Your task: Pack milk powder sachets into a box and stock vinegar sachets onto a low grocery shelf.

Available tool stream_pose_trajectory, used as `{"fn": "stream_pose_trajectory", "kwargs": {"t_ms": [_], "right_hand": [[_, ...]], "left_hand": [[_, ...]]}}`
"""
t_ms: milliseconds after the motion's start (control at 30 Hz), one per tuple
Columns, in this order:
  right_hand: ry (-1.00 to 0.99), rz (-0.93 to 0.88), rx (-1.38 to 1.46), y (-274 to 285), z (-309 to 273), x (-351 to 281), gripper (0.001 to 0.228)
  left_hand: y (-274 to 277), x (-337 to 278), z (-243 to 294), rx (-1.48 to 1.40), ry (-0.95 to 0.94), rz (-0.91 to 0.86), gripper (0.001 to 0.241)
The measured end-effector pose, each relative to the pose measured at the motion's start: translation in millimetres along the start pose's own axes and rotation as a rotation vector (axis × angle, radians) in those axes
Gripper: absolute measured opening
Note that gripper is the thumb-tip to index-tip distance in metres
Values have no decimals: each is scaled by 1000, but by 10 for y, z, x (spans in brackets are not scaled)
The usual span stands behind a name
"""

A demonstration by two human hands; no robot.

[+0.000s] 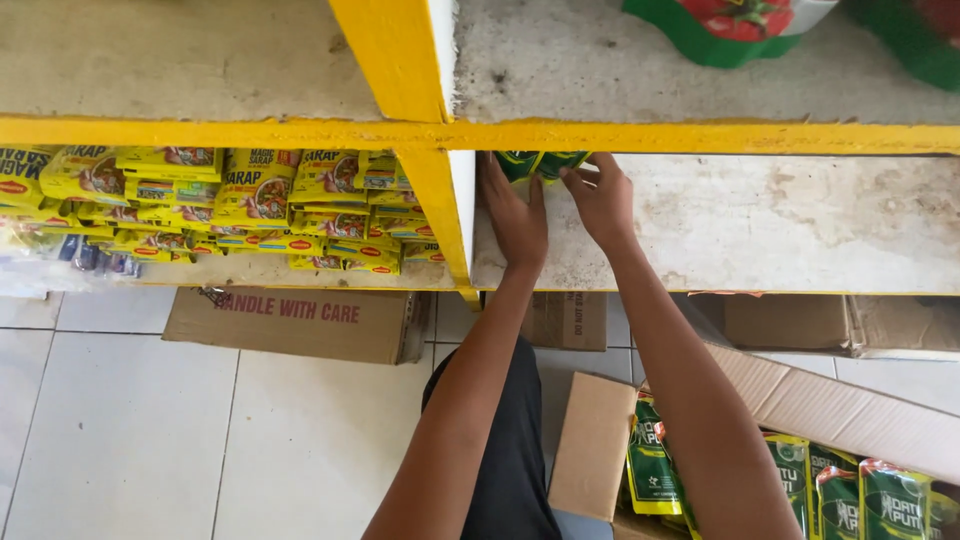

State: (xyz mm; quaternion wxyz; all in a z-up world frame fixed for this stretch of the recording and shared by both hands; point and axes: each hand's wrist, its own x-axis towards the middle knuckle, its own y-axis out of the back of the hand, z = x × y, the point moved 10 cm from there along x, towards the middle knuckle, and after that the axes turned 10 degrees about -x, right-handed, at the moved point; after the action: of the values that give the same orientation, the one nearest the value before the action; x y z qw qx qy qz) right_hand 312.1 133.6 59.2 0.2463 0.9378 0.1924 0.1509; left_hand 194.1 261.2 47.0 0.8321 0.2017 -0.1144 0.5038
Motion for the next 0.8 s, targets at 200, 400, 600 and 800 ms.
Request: {"fn": "stream_pose_trajectory", "kwargs": {"t_ms": [200,400,600,800], "right_hand": [[-17,8,-65,31,-10,62,25],[21,74,-19,177,-52,32,23],[-22,108,-145,282,-213,95,22],[-20,83,-133,279,-15,89,26]], "left_hand": [[11,2,-68,-33,61,20,80],[67,-17,-42,-73,4,71,79],[41,20,-55,-88,89,30,79],[69,6,30,-66,38,33,83]]}}
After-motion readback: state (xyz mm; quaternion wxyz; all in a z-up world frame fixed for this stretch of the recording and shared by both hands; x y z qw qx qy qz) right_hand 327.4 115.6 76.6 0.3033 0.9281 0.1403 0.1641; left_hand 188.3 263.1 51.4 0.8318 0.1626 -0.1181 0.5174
